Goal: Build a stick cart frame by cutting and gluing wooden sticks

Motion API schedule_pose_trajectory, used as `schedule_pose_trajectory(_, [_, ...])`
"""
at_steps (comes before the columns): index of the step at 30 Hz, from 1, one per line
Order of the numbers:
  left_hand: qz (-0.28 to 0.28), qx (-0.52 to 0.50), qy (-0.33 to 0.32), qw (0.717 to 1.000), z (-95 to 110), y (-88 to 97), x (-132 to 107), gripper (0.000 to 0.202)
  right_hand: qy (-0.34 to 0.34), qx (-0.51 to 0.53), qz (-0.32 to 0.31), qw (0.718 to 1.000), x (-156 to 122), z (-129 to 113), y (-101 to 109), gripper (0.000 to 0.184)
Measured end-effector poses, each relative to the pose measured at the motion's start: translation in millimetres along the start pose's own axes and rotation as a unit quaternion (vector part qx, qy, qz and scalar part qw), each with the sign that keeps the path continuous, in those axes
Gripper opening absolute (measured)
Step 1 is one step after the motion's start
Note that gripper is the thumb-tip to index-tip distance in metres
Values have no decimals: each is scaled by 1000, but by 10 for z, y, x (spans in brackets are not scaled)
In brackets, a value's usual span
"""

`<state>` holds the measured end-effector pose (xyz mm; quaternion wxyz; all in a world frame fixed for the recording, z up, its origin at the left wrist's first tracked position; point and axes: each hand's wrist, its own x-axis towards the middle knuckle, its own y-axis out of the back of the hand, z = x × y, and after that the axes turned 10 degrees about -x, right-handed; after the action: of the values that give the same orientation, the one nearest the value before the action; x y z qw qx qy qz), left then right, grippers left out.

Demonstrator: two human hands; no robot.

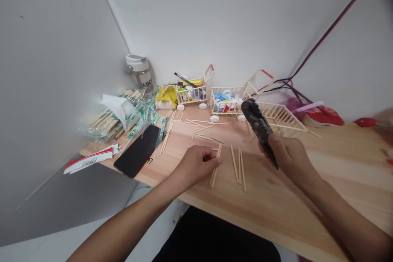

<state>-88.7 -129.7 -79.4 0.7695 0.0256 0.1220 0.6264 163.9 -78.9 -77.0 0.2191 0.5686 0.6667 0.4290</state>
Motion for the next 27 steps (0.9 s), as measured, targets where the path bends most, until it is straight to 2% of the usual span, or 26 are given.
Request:
schedule_pose_trajectory(5, [-71,83,60,992,97,-217,249,32,-26,38,5,999,-65,80,18,70])
schedule_pose_trajectory(9, [-108,127,62,984,135,-332,372,50,-31,52,6,998,-82,89,42,72])
schedule_pose_trajectory(11, [-102,161,44,981,143,-314,380,52,-27,61,5,998,-81,87,41,72])
schedule_pose_trajectory(13, [-48,235,-5,971,157,-205,336,44,-16,63,7,998,-78,79,36,71])
schedule_pose_trajectory(14, [3,288,-39,957,170,-113,295,34,-10,61,8,998,-78,74,34,70])
schedule_pose_trajectory(15, [43,332,-44,941,188,1,243,27,-4,58,9,998,-77,66,31,70])
schedule_pose_trajectory(17, [108,418,-10,902,229,267,127,26,6,48,7,999,-76,45,25,71])
schedule_pose_trajectory(19, [153,507,36,848,261,527,35,24,12,37,8,999,-77,17,16,71])
schedule_pose_trajectory(21, [162,571,76,801,267,723,2,26,13,31,9,999,-78,-15,3,72])
schedule_pose_trajectory(22, [157,586,95,789,260,787,9,27,12,31,8,999,-80,-31,-4,72])
schedule_pose_trajectory(24, [142,600,111,779,230,855,58,31,13,32,6,999,-84,-61,-16,72])
schedule_pose_trajectory(27, [133,599,113,782,190,875,150,33,27,22,3,999,-93,-90,-27,68])
